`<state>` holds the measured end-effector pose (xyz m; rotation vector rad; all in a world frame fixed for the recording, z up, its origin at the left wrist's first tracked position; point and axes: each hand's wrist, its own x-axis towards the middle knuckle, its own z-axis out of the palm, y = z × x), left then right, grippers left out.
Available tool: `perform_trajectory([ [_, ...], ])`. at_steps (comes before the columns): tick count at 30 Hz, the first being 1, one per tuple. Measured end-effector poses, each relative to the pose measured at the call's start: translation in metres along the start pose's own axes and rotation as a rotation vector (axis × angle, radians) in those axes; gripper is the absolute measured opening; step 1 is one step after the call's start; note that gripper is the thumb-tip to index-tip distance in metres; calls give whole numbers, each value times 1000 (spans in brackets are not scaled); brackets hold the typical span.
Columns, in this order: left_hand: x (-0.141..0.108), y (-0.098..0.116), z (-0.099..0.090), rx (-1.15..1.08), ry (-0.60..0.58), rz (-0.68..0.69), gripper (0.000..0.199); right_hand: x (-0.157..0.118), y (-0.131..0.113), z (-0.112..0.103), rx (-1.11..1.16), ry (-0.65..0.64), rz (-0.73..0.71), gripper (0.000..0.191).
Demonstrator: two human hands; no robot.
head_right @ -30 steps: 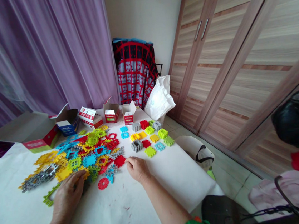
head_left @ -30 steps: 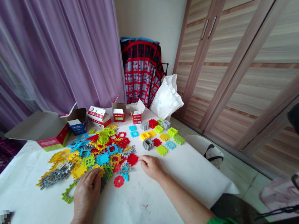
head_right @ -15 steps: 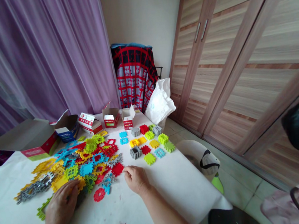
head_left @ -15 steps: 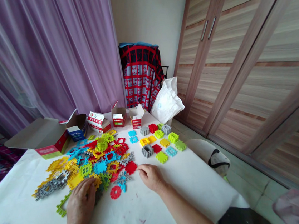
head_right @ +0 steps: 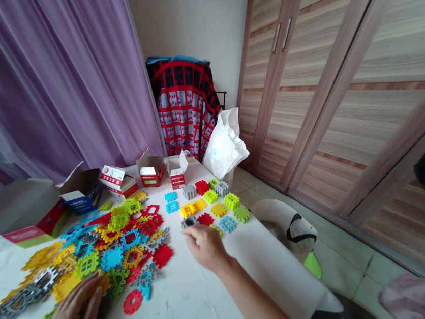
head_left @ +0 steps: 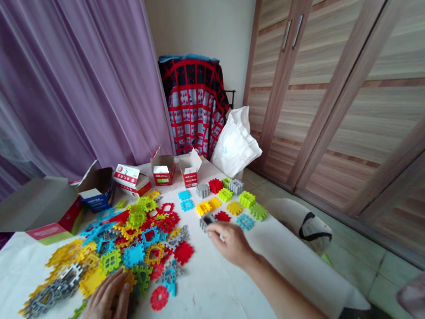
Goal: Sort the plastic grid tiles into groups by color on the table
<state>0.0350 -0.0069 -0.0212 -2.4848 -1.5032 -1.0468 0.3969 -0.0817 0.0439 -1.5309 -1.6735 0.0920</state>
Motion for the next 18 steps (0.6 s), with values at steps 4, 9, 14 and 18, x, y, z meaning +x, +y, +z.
perform_trajectory([
  [4, -3, -5, 1, -12, 27, -30, 39, 85, 43, -59, -334, -19, 165, 24],
  [9, -7, -10, 2, -33, 46, -36, 35, 168, 78, -64, -725, -399, 249, 51],
  [14, -12, -15, 3, -40, 48, -5, 33, 189, 89, -32, -768, -574, 220, 54],
  [18, -11, -12, 1, -34, 44, 13, 33, 193, 95, -20, -792, -640, 199, 53],
])
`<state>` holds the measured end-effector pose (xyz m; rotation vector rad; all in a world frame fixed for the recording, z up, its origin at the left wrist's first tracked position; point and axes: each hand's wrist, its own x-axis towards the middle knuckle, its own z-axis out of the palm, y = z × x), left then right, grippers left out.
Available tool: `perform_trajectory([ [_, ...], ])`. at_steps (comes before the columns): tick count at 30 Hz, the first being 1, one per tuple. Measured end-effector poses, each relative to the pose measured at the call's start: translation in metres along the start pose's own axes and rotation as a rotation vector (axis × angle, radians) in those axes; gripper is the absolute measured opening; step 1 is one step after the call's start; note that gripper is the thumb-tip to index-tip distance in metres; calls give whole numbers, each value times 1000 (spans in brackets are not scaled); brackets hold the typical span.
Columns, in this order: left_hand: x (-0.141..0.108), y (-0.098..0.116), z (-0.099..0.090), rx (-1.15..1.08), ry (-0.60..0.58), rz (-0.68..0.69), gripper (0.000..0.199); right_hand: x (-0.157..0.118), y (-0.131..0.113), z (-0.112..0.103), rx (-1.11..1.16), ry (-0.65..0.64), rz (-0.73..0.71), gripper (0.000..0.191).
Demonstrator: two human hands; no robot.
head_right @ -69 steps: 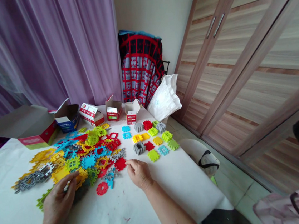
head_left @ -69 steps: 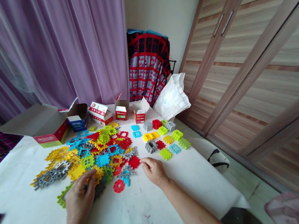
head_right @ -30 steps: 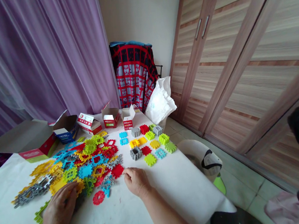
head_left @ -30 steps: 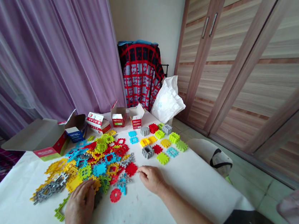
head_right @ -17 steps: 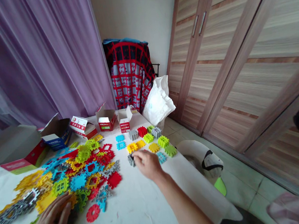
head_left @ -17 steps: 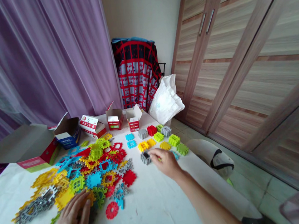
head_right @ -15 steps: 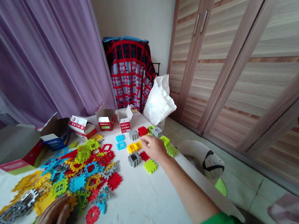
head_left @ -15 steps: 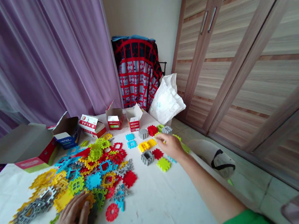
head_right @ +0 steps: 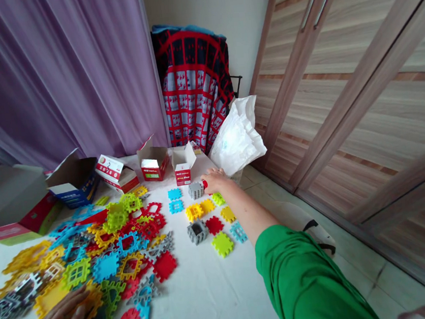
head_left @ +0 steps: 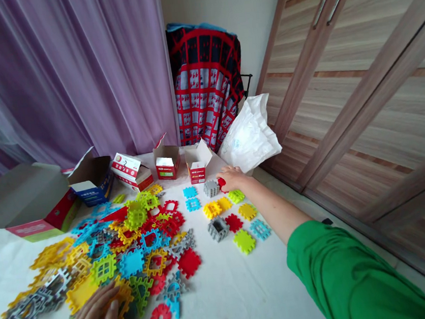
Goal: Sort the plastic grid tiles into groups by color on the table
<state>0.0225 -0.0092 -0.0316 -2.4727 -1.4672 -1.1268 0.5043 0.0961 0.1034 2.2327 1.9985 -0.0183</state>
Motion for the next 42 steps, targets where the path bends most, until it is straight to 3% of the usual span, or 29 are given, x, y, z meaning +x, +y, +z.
perform_trajectory([
  [6, 3, 7, -5, -2, 11, 33, 32, 10, 3, 8, -32, -32, -2, 55],
  [17, -2, 2, -1, -36, -31, -24, 34, 12, 4, 13, -40, -13, -9, 49],
  [22, -1, 6, -3, -44, -40, -73, 37, 7, 7, 5, 8, 20, 3, 54],
  [25, 1, 9, -4, -44, -31, -76, 36, -3, 16, -6, 68, 113, 37, 49],
  [29, 5, 13, -9, -56, -22, -44, 32, -35, 21, -12, 437, 470, 174, 36],
  [32, 8, 15, -11, -60, -15, -15, 32, -78, -2, 5, 774, 743, 279, 37],
  [34, 9, 18, -11, -55, 15, -13, 33, -111, -34, 27, 897, 778, 214, 37],
  [38, 12, 31, -13, -42, 65, -2, 33, -169, -108, 74, 912, 642, -85, 31],
  [42, 15, 43, -18, -25, 44, 15, 31, -196, -149, 103, 940, 519, -136, 32],
])
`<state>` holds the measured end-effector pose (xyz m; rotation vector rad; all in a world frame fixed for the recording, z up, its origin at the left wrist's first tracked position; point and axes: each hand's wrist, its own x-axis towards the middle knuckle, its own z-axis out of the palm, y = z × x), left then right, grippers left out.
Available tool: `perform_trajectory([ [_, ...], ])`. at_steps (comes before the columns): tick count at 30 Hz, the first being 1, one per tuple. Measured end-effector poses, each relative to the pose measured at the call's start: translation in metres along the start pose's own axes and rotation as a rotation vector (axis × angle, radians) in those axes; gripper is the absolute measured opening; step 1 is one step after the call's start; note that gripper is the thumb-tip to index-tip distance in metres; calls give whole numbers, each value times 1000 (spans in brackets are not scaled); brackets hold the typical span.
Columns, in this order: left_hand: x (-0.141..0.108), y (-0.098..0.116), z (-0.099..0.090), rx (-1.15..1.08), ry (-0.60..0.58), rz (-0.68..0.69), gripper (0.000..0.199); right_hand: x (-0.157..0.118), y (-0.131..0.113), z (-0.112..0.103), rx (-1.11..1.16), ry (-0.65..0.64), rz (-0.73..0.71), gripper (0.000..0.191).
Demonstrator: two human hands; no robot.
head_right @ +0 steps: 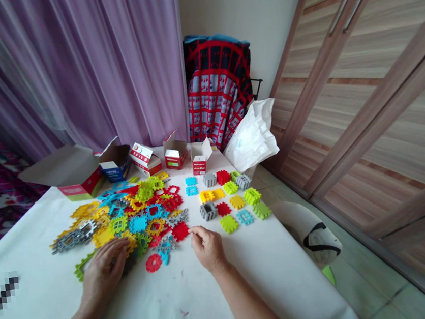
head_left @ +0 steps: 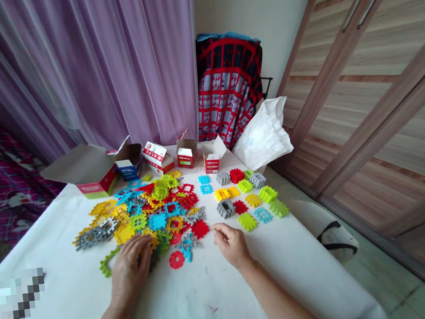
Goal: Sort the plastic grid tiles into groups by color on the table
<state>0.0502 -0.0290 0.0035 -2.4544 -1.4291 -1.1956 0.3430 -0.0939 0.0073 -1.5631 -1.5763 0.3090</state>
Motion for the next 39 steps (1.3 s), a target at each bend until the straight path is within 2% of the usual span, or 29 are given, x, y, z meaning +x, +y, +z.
perform_trajectory([
  [5, -4, 6, -5, 17, 5, -11, 30, -8, 3, 12, -96, -119, -46, 30],
  [10, -15, 11, -10, 42, 9, -21, 30, -6, 1, 11, -208, -78, 4, 29],
  [13, -19, 15, -13, 56, 8, -19, 29, -4, -8, 12, -309, -50, -11, 36],
  [16, -19, 17, -14, 63, 8, -13, 30, 0, -17, 14, -414, -86, -10, 42],
  [18, -19, 17, -14, 64, 13, -10, 29, 4, -21, 15, -442, -140, -11, 37],
  [26, -22, 12, -13, 122, 15, 5, 27, 12, -16, 18, -394, -200, -40, 14],
  [30, -21, 12, -14, 140, -25, -14, 27, 10, -11, 17, -337, -165, -77, 11],
  [32, -21, 13, -16, 135, -37, -24, 26, 7, -6, 16, -286, -145, -76, 16],
  [35, -21, 15, -17, 134, -45, -47, 26, 1, 4, 12, -229, -117, 38, 28],
  [39, -21, 17, -16, 141, -34, -80, 27, -5, 12, 6, -196, -117, 179, 29],
])
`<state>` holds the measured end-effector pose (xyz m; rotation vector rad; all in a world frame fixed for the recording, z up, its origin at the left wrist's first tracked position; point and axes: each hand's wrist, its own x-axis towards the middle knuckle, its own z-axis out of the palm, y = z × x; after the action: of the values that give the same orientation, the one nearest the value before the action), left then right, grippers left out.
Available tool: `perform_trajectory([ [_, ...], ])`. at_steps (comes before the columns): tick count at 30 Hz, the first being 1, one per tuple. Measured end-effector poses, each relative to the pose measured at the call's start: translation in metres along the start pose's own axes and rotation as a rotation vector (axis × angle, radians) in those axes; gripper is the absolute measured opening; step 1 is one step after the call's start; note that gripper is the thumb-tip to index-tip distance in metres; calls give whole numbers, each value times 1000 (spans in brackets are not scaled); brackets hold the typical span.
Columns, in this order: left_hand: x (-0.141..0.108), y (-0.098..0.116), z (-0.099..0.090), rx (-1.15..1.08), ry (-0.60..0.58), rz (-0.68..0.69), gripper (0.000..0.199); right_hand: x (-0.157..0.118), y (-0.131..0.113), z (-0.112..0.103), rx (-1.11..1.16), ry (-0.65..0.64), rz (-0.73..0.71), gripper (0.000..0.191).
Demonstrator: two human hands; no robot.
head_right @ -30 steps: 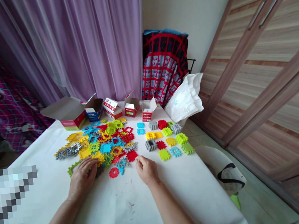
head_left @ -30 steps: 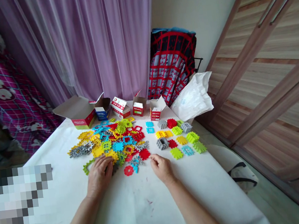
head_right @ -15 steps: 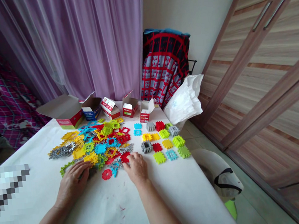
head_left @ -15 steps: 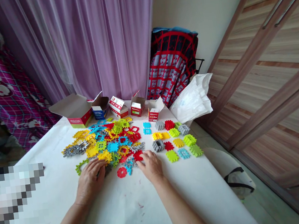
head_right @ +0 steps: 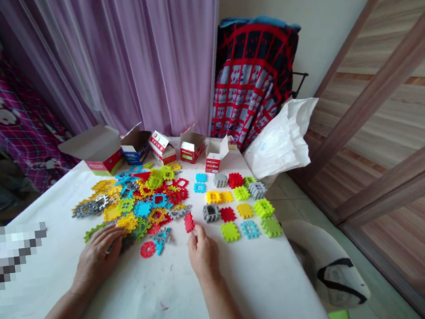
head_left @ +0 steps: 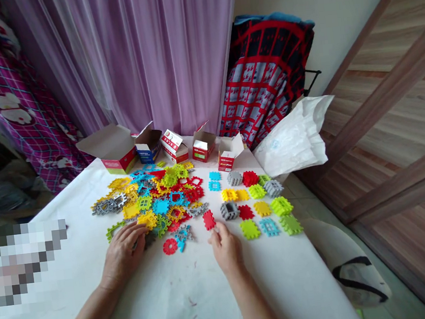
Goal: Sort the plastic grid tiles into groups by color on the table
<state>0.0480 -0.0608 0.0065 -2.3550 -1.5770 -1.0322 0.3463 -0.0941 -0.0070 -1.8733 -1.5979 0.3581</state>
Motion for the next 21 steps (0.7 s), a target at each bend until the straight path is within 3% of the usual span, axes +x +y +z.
perform_trajectory([
  [7, 1, 2, -3, 32, -14, 6, 26, -8, 4, -11, -108, -47, -25, 26],
  [13, 1, 3, -3, 31, -13, 11, 24, -8, 7, -7, 107, 110, -117, 21],
  [21, 0, 1, -1, 3, 31, 40, 23, 0, -2, 0, -143, 149, -94, 25],
])
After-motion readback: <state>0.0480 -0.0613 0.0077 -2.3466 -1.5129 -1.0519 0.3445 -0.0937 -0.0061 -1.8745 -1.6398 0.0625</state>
